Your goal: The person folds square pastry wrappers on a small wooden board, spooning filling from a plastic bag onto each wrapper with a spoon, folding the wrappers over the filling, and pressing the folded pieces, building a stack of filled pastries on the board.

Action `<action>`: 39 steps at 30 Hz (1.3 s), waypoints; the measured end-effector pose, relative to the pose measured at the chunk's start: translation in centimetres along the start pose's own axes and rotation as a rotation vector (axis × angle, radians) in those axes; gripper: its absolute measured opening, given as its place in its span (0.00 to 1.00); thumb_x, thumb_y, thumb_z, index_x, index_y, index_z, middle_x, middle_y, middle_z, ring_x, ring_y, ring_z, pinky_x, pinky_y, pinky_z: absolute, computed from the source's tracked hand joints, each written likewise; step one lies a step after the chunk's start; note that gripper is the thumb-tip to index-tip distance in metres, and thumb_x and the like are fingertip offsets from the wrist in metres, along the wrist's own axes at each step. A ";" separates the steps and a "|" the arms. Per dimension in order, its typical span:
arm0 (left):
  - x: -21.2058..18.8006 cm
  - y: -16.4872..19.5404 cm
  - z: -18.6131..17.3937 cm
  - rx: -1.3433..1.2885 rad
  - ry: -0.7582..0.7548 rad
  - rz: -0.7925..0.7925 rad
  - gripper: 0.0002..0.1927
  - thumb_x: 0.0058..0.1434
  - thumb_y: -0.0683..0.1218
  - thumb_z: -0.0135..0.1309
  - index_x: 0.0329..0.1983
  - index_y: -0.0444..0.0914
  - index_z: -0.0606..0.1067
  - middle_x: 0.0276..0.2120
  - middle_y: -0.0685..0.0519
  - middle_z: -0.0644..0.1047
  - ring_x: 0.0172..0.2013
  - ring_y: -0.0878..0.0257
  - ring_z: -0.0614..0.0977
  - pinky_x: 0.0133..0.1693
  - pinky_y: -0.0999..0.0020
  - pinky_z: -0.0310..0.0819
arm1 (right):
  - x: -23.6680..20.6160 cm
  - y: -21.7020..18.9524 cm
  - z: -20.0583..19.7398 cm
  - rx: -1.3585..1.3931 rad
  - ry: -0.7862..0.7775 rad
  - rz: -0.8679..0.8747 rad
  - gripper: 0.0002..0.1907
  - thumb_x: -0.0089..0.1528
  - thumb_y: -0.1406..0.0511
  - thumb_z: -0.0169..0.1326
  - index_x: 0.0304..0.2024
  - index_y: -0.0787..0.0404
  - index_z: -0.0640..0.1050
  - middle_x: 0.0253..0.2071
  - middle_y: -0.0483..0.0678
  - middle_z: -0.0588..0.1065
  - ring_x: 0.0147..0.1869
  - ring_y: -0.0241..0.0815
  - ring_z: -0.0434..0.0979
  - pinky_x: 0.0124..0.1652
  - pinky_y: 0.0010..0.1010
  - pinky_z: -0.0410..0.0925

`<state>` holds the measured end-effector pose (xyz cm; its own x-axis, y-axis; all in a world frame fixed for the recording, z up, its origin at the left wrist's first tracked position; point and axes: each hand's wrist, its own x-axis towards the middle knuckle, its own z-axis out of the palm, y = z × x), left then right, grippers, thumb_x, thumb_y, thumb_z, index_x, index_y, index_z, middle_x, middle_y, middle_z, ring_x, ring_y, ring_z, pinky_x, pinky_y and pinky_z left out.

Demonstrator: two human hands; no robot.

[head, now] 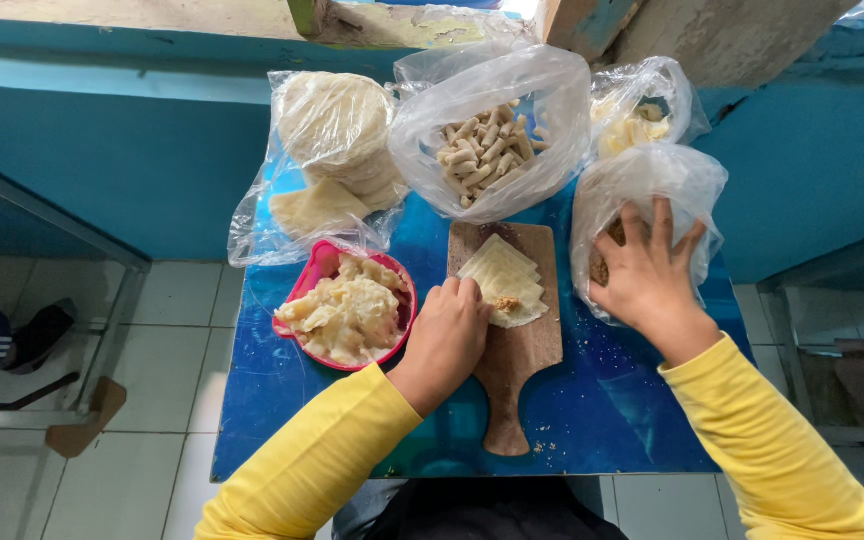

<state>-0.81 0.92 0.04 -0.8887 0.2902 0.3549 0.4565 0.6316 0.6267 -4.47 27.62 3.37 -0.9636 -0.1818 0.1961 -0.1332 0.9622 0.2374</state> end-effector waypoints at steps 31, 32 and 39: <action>0.3 1.0 -0.7 -0.162 0.080 0.012 0.07 0.62 0.41 0.57 0.38 0.36 0.70 0.34 0.45 0.76 0.39 0.45 0.77 0.41 0.53 0.72 | -2.9 -7.5 -3.0 0.997 -0.059 0.114 0.08 0.58 0.67 0.58 0.39 0.63 0.77 0.34 0.52 0.77 0.34 0.50 0.79 0.36 0.37 0.71; 0.3 1.0 -0.7 -0.178 0.078 0.002 0.07 0.62 0.41 0.57 0.38 0.36 0.70 0.33 0.45 0.76 0.39 0.46 0.78 0.41 0.53 0.72 | -3.0 -7.7 -3.1 1.005 -0.053 0.106 0.09 0.59 0.67 0.58 0.41 0.62 0.77 0.34 0.52 0.77 0.34 0.49 0.79 0.36 0.36 0.71; 0.4 1.3 -0.8 -0.259 0.079 -0.036 0.06 0.63 0.40 0.55 0.41 0.35 0.71 0.34 0.44 0.76 0.38 0.46 0.79 0.39 0.54 0.74 | -3.4 -7.8 -3.3 0.977 0.071 -0.128 0.14 0.59 0.70 0.58 0.48 0.55 0.81 0.38 0.50 0.78 0.39 0.46 0.79 0.38 0.33 0.72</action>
<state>-0.52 1.33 1.54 -0.9031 0.2074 0.3760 0.4294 0.4321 0.7930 0.58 20.06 3.99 -0.9168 -0.2771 0.2875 -0.3987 0.6733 -0.6227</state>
